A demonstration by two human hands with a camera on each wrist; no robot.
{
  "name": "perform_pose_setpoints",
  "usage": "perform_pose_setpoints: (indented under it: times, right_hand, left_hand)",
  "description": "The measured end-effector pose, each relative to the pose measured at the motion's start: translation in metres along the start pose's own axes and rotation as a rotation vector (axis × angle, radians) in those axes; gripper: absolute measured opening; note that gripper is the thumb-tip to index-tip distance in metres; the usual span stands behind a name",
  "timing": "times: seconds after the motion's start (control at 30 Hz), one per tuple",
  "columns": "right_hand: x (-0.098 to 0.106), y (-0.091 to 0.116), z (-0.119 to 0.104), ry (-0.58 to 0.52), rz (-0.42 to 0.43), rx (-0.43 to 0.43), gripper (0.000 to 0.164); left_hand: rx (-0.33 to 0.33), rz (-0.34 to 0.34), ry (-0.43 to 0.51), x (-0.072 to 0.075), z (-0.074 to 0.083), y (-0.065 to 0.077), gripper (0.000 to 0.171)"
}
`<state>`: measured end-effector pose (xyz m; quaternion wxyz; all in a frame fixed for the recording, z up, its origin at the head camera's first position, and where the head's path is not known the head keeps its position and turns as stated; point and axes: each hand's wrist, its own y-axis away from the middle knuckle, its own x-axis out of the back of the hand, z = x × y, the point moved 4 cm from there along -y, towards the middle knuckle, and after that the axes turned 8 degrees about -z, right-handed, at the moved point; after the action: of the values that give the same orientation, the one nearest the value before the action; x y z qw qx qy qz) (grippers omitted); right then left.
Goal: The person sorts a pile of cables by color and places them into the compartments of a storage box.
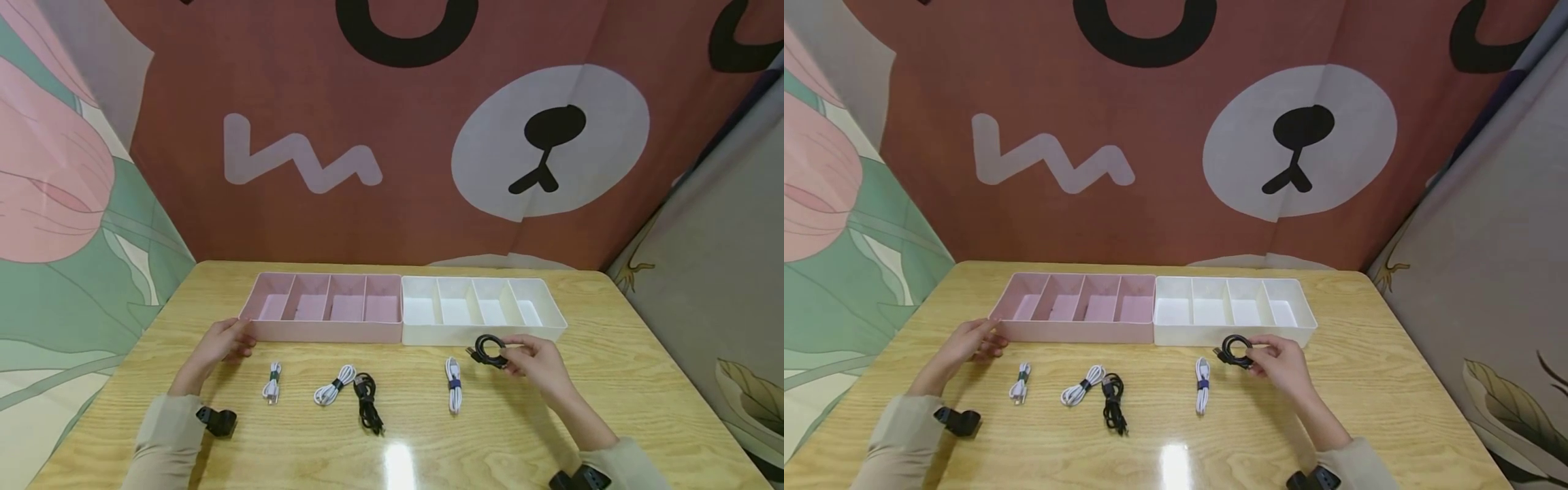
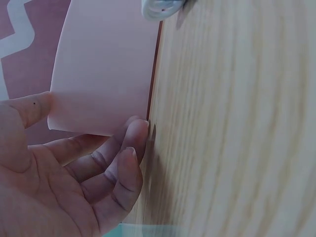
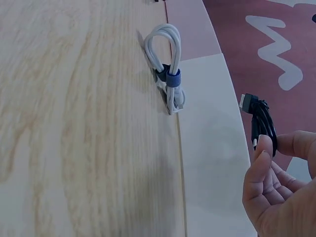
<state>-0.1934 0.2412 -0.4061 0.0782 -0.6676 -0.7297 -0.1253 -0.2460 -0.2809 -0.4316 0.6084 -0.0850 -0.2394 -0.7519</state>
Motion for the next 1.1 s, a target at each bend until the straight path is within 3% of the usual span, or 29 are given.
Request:
perform_pose_setpoints:
  times: [0.3, 1.1]
  right_hand:
    - [-0.005, -0.002, -0.011, -0.016, -0.001, 0.050, 0.027]
    - [-0.017, -0.022, -0.033, -0.032, -0.022, 0.059, 0.028]
  left_hand:
    - [0.009, 0.001, -0.008, 0.000, 0.000, 0.000, 0.062]
    - [0.009, 0.000, -0.010, 0.000, 0.000, 0.000, 0.061]
